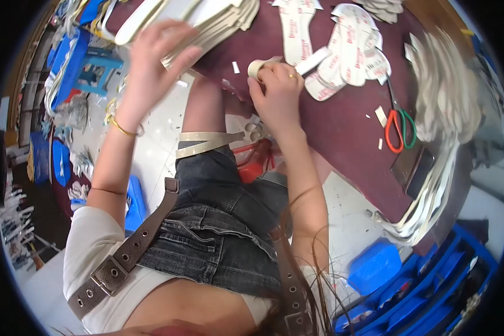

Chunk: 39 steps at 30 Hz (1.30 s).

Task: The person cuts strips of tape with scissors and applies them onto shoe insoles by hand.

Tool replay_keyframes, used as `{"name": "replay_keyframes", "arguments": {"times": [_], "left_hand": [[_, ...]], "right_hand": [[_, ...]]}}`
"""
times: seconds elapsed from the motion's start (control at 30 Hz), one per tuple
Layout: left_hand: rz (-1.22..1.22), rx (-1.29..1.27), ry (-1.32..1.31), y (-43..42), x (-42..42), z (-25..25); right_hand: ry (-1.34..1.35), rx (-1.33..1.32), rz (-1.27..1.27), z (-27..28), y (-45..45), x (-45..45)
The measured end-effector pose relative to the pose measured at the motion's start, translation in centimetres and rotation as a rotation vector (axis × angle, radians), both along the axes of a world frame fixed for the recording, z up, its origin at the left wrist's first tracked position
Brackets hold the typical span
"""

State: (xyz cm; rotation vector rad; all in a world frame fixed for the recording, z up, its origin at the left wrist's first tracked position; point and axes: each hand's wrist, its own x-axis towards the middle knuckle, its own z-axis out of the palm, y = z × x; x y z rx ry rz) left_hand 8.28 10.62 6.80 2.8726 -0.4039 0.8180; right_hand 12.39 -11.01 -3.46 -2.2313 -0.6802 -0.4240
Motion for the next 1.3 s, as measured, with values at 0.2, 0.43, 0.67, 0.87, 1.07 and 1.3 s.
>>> {"name": "replay_keyframes", "arguments": {"times": [0.2,0.43,0.67,0.87,1.07,1.3], "left_hand": [[0.053,-0.425,0.537,2.6,-7.6,-9.4],[0.037,-0.681,0.84,5.4,-11.5,-16.0],[0.181,-0.162,-0.31,0.7,-0.4,-2.3],[0.041,-0.17,0.08,4.6,3.1,-0.6],[-0.255,-0.013,0.065,6.0,2.0,-3.1],[-0.352,-0.95,0.81,2.5,-10.3,-17.3]], "right_hand": [[1.023,0.504,0.105,8.2,-16.6,-9.9],[0.875,-0.989,-0.459,6.9,-22.8,-17.6],[0.565,-0.404,0.349,4.5,-7.2,-12.0],[0.478,-0.358,0.343,5.5,-7.9,-11.6],[0.618,-0.278,0.511,3.1,-6.5,-11.2],[0.215,-0.2,0.412,-6.3,4.5,-10.5]]}}
